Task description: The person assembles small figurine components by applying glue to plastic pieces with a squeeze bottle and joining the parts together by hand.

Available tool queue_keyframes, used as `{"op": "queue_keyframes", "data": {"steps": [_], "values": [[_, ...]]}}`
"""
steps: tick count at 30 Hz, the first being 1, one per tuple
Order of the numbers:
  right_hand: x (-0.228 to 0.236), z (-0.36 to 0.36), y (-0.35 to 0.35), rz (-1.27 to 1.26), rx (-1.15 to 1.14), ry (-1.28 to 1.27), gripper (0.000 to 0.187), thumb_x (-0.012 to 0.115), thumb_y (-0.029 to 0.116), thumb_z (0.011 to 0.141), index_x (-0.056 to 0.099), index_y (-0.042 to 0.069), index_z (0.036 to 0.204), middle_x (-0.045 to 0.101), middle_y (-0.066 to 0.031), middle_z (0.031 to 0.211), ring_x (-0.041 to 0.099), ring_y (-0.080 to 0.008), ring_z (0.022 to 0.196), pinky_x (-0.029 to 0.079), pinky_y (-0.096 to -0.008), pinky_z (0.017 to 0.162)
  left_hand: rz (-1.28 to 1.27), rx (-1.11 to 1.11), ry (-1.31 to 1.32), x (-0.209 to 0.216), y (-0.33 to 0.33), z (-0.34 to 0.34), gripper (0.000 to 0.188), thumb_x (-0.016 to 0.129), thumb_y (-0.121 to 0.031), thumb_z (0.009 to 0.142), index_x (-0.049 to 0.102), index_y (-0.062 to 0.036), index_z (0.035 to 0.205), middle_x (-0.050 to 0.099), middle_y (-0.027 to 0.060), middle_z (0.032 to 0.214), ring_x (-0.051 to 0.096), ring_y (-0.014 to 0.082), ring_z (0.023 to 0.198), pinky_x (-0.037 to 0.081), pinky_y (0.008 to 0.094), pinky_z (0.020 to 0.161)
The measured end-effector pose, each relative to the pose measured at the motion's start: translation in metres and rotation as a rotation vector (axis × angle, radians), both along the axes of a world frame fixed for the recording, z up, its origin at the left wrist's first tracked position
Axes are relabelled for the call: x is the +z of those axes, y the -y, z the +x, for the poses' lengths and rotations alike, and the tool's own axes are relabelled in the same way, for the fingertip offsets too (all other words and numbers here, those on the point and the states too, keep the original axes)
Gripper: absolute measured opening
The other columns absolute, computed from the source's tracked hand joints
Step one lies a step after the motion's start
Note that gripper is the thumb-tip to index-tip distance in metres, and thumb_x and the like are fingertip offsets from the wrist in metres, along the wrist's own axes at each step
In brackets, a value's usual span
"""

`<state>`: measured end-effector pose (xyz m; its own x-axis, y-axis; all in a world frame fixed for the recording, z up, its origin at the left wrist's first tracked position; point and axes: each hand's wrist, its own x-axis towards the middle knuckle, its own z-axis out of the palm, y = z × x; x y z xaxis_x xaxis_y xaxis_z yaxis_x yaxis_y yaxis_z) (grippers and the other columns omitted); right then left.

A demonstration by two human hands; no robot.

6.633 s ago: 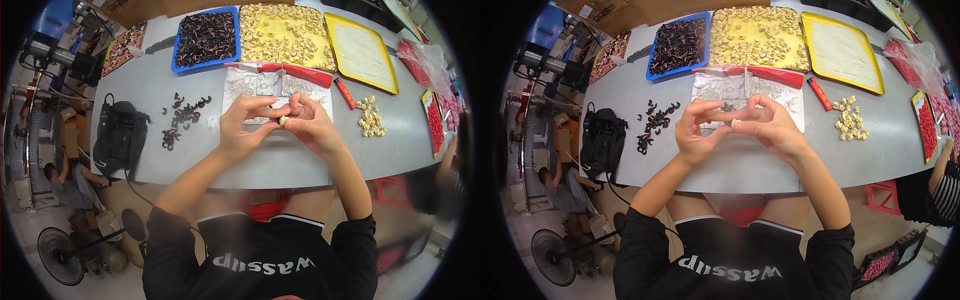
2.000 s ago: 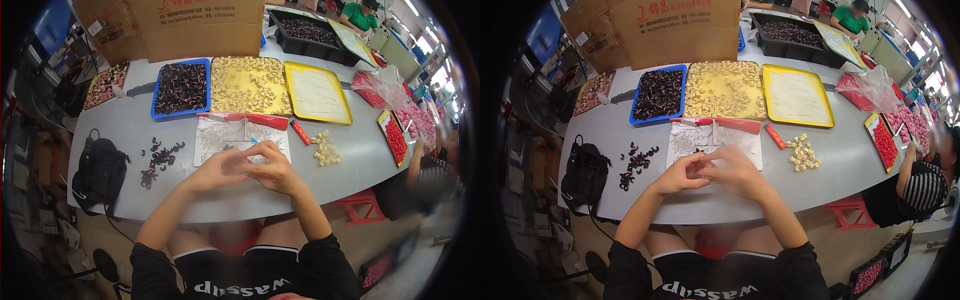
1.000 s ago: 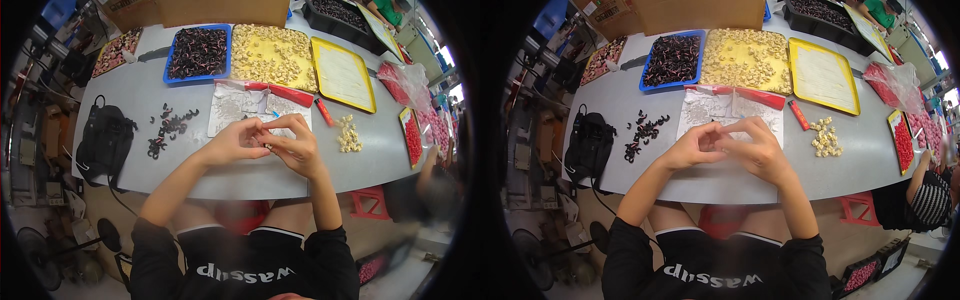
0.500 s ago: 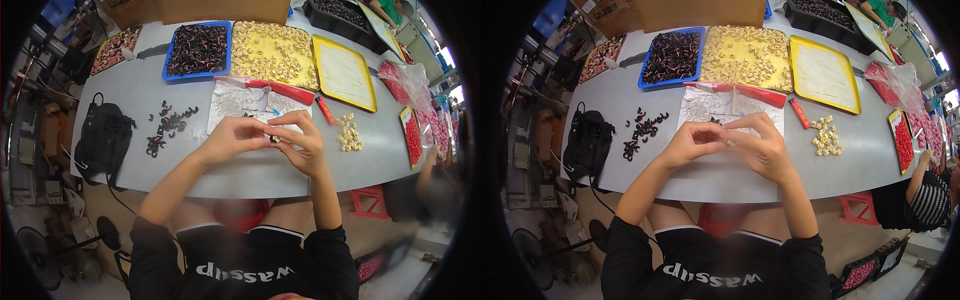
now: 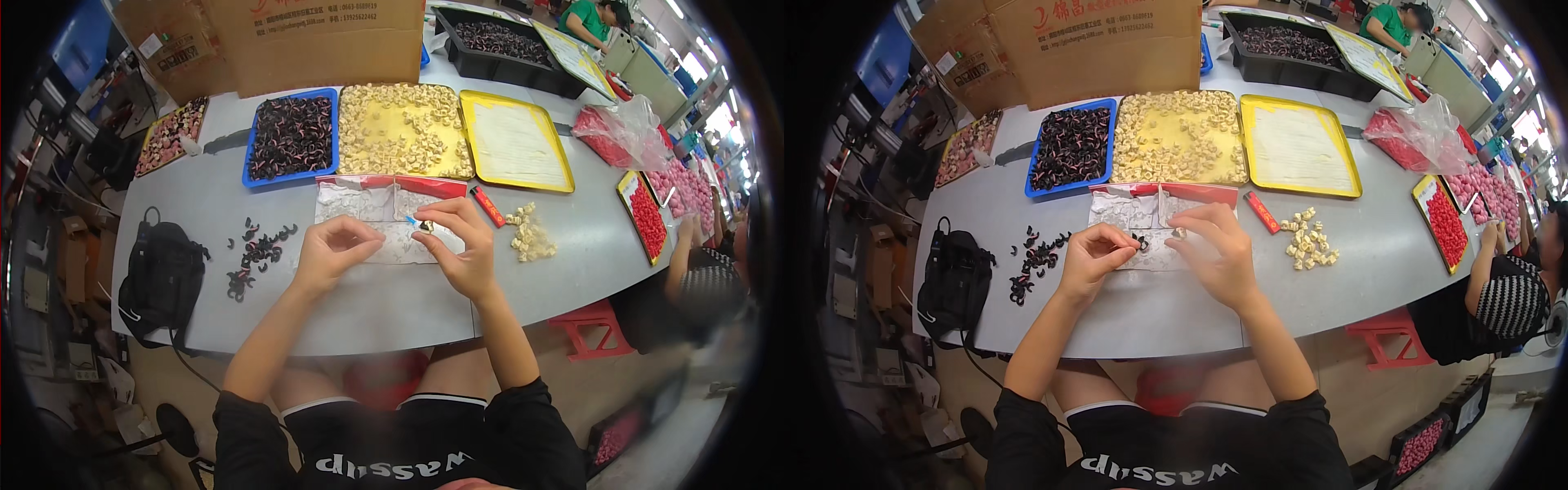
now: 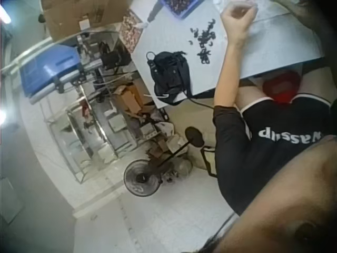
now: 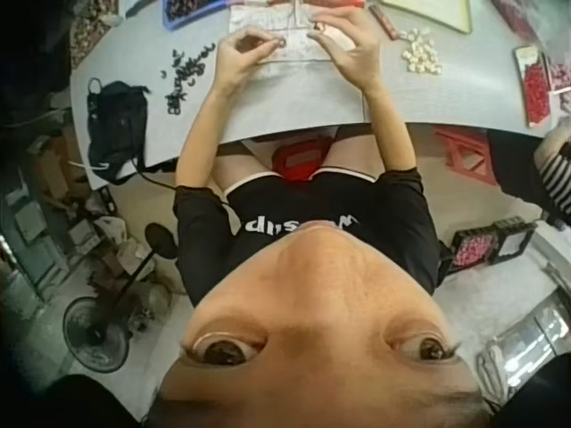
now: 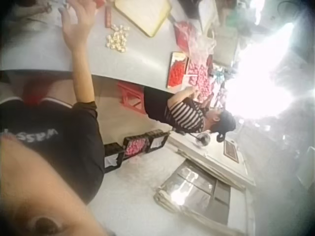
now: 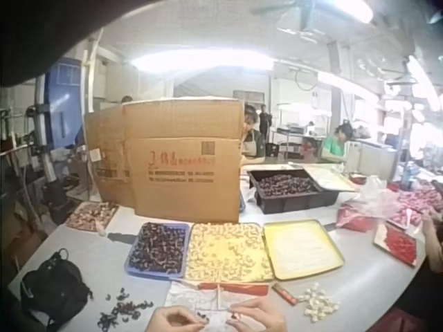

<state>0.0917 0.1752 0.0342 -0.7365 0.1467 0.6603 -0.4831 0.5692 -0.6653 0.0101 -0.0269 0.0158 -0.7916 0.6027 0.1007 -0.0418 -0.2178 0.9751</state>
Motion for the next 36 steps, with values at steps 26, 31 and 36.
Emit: {"op": "queue_keyframes", "data": {"steps": [26,31,36], "values": [[-0.0024,-0.0018,0.0031,0.012,0.023,0.006,0.026,0.076,0.002,0.071,0.068,0.006,0.096,0.064,-0.0095,0.094,0.059,-0.0268,0.09,0.048,-0.036,0.079,0.198,0.039,0.036,-0.0088,-0.0037,-0.0075,0.032,0.063,0.007,0.083,0.038,-0.0123,0.08,0.047,-0.0019,0.083,0.046,0.0062,0.078,0.038,0.0212,0.072],[-0.0042,-0.0027,0.004,0.016,0.02,0.019,0.026,0.076,0.003,0.072,0.068,0.006,0.096,0.065,-0.0095,0.094,0.059,-0.027,0.091,0.048,-0.036,0.079,0.168,0.056,0.039,-0.006,-0.0033,-0.0072,0.032,0.061,0.009,0.084,0.036,-0.0127,0.083,0.043,-0.0012,0.086,0.044,0.0073,0.081,0.039,0.0212,0.076],[-0.0036,-0.0021,0.0026,0.024,0.025,0.027,0.026,0.075,0.003,0.072,0.068,0.007,0.097,0.065,-0.0095,0.096,0.059,-0.0268,0.091,0.048,-0.0355,0.079,0.185,0.084,0.035,-0.004,-0.0058,-0.0069,0.032,0.06,0.009,0.085,0.037,-0.0124,0.085,0.043,-0.0011,0.089,0.045,0.0079,0.083,0.04,0.0227,0.079]]}}
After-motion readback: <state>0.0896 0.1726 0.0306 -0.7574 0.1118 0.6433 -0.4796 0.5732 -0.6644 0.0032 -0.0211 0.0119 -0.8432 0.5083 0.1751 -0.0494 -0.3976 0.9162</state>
